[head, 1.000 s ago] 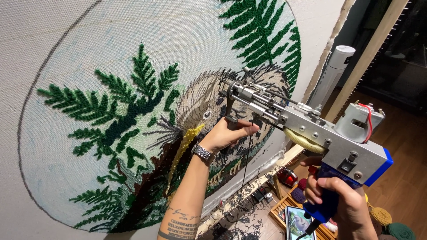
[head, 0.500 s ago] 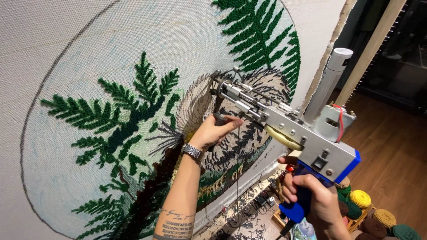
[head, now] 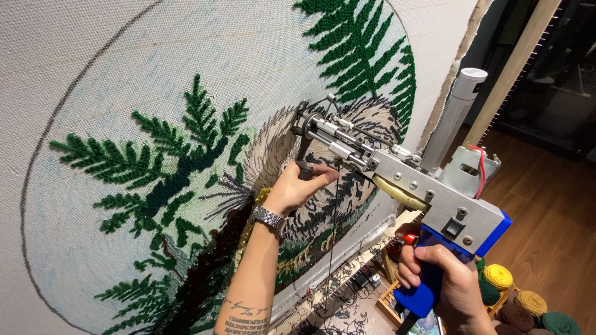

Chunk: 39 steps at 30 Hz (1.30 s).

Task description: The person uses a handheld tufting gun to apply yarn into a stretched canvas, forming a kiwi bird and fern design. The operator guides the tool across the surface while feeding yarn, progressively filling in the image.

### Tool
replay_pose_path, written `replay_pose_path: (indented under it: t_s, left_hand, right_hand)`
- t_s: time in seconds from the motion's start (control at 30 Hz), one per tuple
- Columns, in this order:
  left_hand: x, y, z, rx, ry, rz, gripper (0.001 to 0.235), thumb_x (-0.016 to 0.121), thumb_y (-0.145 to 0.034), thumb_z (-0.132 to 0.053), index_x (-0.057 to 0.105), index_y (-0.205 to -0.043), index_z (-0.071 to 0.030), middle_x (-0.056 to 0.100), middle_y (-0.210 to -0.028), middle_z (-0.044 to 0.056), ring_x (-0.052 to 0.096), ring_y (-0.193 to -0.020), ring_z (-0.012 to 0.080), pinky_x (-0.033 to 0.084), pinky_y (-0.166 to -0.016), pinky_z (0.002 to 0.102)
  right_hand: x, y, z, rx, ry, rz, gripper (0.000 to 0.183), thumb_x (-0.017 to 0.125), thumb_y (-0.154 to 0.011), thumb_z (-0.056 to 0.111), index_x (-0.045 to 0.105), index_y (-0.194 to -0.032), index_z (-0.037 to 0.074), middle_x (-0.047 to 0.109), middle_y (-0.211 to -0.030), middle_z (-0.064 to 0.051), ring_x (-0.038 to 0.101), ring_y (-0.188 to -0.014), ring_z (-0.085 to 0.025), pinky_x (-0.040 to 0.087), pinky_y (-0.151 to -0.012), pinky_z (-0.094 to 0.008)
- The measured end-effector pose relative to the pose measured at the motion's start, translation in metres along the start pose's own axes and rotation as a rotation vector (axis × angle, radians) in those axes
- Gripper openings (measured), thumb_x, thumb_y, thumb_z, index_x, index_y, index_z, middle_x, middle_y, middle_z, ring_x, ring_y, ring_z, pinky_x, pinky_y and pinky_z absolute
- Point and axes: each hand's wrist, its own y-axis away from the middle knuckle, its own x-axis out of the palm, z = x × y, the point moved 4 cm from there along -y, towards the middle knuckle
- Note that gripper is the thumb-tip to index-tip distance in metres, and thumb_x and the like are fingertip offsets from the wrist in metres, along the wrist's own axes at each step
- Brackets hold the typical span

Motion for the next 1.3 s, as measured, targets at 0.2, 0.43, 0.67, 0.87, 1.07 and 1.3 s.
replay_pose_path:
  t_s: [0.2, 0.43, 0.67, 0.87, 1.07, 1.3]
  left_hand:
    - [0.0, 0.002, -0.011, -0.043, 0.101, -0.017, 0.032, 0.071, -0.093, -0.039, 0.081, -0.119, -0.021, 0.083, -0.093, 0.003, 0.039, -0.042, 0.0037, 0.031, -0.04, 0.021]
    - [0.0, -0.013, -0.011, 0.045, 0.101, -0.026, 0.043, 0.073, -0.089, -0.048, 0.08, -0.123, -0.022, 0.059, -0.06, -0.006, 0.034, -0.043, 0.0042, 0.025, -0.044, 0.022]
    - [0.007, -0.01, -0.022, -0.005, 0.149, -0.015, 0.074, 0.07, -0.08, -0.057, 0.067, -0.142, -0.017, 0.067, -0.072, -0.001, 0.052, -0.045, 0.0044, 0.043, -0.045, 0.019]
    - [0.032, -0.013, -0.028, 0.065, 0.271, 0.181, 0.086, 0.065, -0.082, -0.056, 0.046, -0.156, -0.016, 0.081, -0.109, 0.011, 0.07, -0.059, 0.0092, 0.049, -0.049, 0.019]
    - [0.042, 0.004, -0.064, 0.088, 0.215, 0.179, 0.062, 0.06, -0.084, -0.06, 0.076, -0.126, -0.018, 0.083, -0.104, 0.007, 0.071, -0.06, 0.0089, 0.042, -0.043, 0.015]
    - [0.05, 0.009, -0.055, -0.032, 0.277, 0.153, 0.056, 0.069, -0.085, -0.05, 0.076, -0.128, -0.015, 0.078, -0.095, 0.008, 0.064, -0.051, 0.0064, 0.041, -0.039, 0.013]
  right_hand:
    - [0.001, -0.003, 0.005, -0.01, -0.044, 0.064, 0.032, 0.051, -0.084, 0.006, 0.061, -0.106, -0.016, 0.039, -0.058, -0.009, 0.04, -0.043, -0.019, 0.034, -0.041, -0.035]
    - [-0.006, -0.017, 0.012, -0.029, -0.042, 0.103, 0.01, 0.052, -0.082, 0.005, 0.044, -0.078, 0.006, 0.038, -0.057, -0.008, 0.039, -0.042, -0.019, 0.033, -0.04, -0.035]
    - [-0.033, -0.021, 0.01, 0.047, 0.064, 0.079, 0.021, 0.053, -0.085, 0.01, 0.042, -0.067, 0.006, 0.04, -0.063, -0.011, 0.042, -0.048, -0.022, 0.036, -0.049, -0.04]
    - [-0.064, 0.001, 0.014, 0.129, 0.203, 0.05, 0.027, 0.056, -0.085, 0.022, 0.04, -0.067, 0.008, 0.038, -0.06, -0.009, 0.038, -0.052, -0.024, 0.033, -0.056, -0.045]
    - [-0.122, 0.001, 0.003, 0.154, 0.159, 0.114, 0.029, 0.05, -0.085, 0.026, 0.039, -0.069, 0.004, 0.038, -0.058, -0.013, 0.035, -0.055, -0.028, 0.03, -0.058, -0.05]
    - [-0.088, 0.012, 0.025, 0.006, 0.057, 0.078, 0.013, 0.053, -0.082, 0.013, 0.041, -0.079, 0.01, 0.038, -0.063, -0.007, 0.039, -0.049, -0.02, 0.031, -0.051, -0.04]
